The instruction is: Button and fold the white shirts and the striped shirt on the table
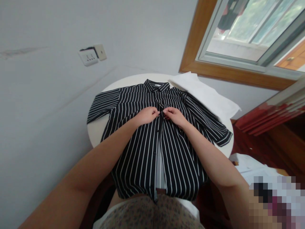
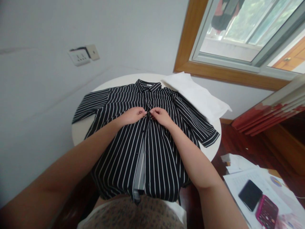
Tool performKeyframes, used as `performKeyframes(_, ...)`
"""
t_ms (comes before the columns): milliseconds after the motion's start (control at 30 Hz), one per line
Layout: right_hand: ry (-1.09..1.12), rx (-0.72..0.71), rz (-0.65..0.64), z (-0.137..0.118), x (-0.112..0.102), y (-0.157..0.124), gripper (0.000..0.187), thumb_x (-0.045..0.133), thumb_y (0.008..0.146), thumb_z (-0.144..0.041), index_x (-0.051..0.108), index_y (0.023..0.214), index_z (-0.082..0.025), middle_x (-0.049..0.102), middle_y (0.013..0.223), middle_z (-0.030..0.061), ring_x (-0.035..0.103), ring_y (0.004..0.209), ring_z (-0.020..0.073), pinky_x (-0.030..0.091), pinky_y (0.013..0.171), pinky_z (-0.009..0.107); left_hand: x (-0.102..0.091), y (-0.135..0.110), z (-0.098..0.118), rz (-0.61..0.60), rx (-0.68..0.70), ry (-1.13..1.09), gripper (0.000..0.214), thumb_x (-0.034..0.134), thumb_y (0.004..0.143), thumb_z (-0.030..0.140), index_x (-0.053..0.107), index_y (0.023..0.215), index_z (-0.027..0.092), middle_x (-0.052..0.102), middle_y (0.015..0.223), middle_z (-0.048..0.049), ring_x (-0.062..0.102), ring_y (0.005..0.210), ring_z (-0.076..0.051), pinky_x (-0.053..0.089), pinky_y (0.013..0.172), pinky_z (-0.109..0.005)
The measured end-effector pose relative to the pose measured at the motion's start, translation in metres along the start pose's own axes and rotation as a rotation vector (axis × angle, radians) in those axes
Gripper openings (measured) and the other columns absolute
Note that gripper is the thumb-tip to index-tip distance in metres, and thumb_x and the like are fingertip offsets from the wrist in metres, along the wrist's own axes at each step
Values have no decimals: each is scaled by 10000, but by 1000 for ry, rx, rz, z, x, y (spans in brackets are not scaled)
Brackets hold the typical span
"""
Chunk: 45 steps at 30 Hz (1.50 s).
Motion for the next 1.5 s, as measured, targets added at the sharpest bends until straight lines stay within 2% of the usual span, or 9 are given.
performKeyframes(133, 41, -14, -7, -4, 2, -1, 201, 579, 840, -382, 610, 841, -184, 593, 742, -11, 568, 679, 116, 488, 695, 261, 2, 1, 1, -11, 15, 45, 345, 410, 902, 404, 649, 819, 169, 651, 841, -64, 575, 772, -180, 411, 723, -293)
performKeyframes(333, -221, -121, -45, -18, 9, -4, 192, 542, 870, -333, 629, 818, -170, 596, 698, -6, 557, 664, 130, 452, 698, 275, -2, 1, 1, 7, 20, -18, 365, 369, 920, 389, 649, 842, 169, 655, 854, -65, 585, 804, -181, 429, 776, -299)
performKeyframes(500, -275, -126, -34, -18, 8, -3, 190, 521, 880, -314, 629, 821, -169, 610, 703, -6, 568, 675, 130, 444, 704, 269, -2, 2, 2, 7, 40, -36, 370, 366, 920, 392, 649, 841, 166, 655, 860, -66, 585, 812, -181, 433, 795, -309)
performKeyframes(733, -297, -134, -35, -19, 8, -3, 192, 519, 886, -303, 628, 799, -170, 616, 690, -6, 576, 666, 131, 440, 699, 265, -5, 0, 5, 11, 55, -85, 343, 396, 914, 383, 639, 815, 163, 647, 828, -55, 571, 752, -159, 424, 723, -287)
performKeyframes(967, -238, -119, -59, -12, 8, -2, 178, 526, 877, -298, 639, 816, -174, 630, 713, -5, 591, 680, 128, 467, 719, 269, -6, -1, 5, 23, 50, -72, 331, 407, 913, 374, 636, 804, 163, 654, 839, -51, 569, 747, -156, 415, 705, -278)
performKeyframes(1133, -108, -128, -99, -7, 7, -1, 168, 578, 827, -297, 667, 889, -170, 668, 845, 20, 617, 735, 133, 493, 763, 290, -8, -2, 5, 37, 21, -53, 331, 418, 912, 382, 643, 815, 159, 649, 816, -53, 567, 748, -160, 417, 710, -281)
performKeyframes(1500, -130, -94, -14, -6, 4, 1, 141, 630, 779, -286, 692, 835, -173, 698, 830, 22, 598, 639, 112, 501, 678, 264, -5, -1, 3, 18, -5, -59, 332, 413, 919, 359, 657, 808, 164, 665, 792, -48, 578, 727, -154, 427, 719, -275)
Point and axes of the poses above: each hand's wrist, its own y-axis towards the middle knuckle, its own x-axis out of the palm, z = x × y, the point moved 10 cm from there along y, towards the middle knuckle
